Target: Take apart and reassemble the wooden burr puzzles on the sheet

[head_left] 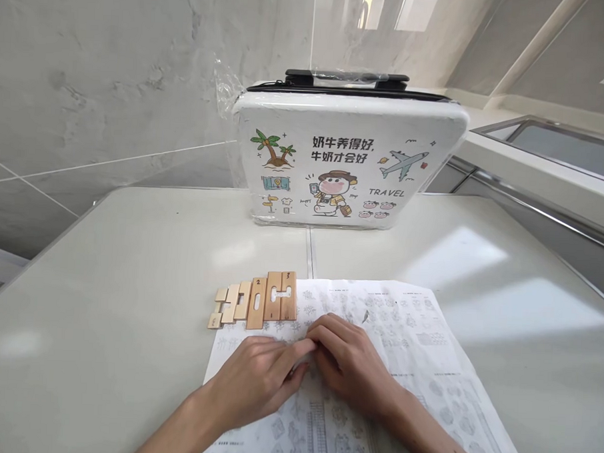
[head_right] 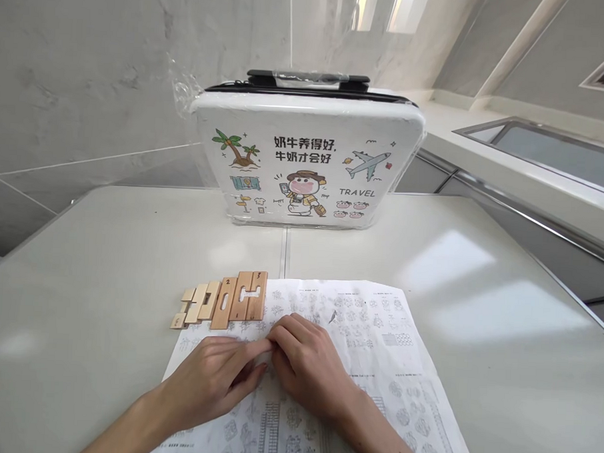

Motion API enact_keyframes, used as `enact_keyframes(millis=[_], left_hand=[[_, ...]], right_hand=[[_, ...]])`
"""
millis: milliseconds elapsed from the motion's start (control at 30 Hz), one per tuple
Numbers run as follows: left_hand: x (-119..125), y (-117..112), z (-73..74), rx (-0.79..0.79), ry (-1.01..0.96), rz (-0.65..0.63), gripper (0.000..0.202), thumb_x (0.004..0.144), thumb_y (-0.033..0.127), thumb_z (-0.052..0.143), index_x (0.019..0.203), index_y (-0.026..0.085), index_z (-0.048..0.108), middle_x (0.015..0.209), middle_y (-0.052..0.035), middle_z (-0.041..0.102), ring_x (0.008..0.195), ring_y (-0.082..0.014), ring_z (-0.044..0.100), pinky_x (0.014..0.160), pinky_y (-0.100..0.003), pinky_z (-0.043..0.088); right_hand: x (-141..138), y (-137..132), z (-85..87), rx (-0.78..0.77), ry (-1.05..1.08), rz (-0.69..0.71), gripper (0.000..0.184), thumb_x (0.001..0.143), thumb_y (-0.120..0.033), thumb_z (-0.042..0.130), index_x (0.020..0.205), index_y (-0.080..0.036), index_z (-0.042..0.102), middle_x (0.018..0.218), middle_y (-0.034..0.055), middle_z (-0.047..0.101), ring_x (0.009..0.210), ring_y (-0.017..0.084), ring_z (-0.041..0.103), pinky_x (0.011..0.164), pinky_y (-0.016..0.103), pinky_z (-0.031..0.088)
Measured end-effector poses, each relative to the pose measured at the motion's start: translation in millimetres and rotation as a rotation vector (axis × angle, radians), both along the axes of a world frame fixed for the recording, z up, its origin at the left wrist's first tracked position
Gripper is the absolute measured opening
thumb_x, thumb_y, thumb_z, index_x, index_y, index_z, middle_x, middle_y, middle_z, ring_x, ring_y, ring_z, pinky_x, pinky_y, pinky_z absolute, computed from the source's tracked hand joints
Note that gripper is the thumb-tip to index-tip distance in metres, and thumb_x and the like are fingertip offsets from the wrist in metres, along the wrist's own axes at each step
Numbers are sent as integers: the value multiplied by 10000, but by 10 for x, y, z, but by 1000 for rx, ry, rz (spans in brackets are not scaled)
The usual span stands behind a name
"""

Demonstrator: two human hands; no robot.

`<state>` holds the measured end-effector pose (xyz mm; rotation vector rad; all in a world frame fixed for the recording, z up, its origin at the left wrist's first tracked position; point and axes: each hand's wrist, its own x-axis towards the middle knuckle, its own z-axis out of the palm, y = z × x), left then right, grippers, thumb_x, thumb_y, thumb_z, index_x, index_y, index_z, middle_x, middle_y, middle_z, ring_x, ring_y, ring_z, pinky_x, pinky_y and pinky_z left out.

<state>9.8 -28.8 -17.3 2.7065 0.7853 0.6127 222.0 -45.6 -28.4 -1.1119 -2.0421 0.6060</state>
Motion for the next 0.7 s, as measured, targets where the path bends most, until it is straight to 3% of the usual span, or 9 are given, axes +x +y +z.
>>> enact_keyframes(millis=[700], left_hand=[[2, -1, -15, -21, -3, 10, 227, 1062, 149, 474, 1280, 179, 531, 647, 78, 606, 476, -134, 532, 490, -275, 445]], right_hand=[[1, 4, -40, -4, 25, 0, 248, 904, 15, 465, 908, -211, 567, 866, 45, 666, 753, 193, 611, 655, 295, 467]])
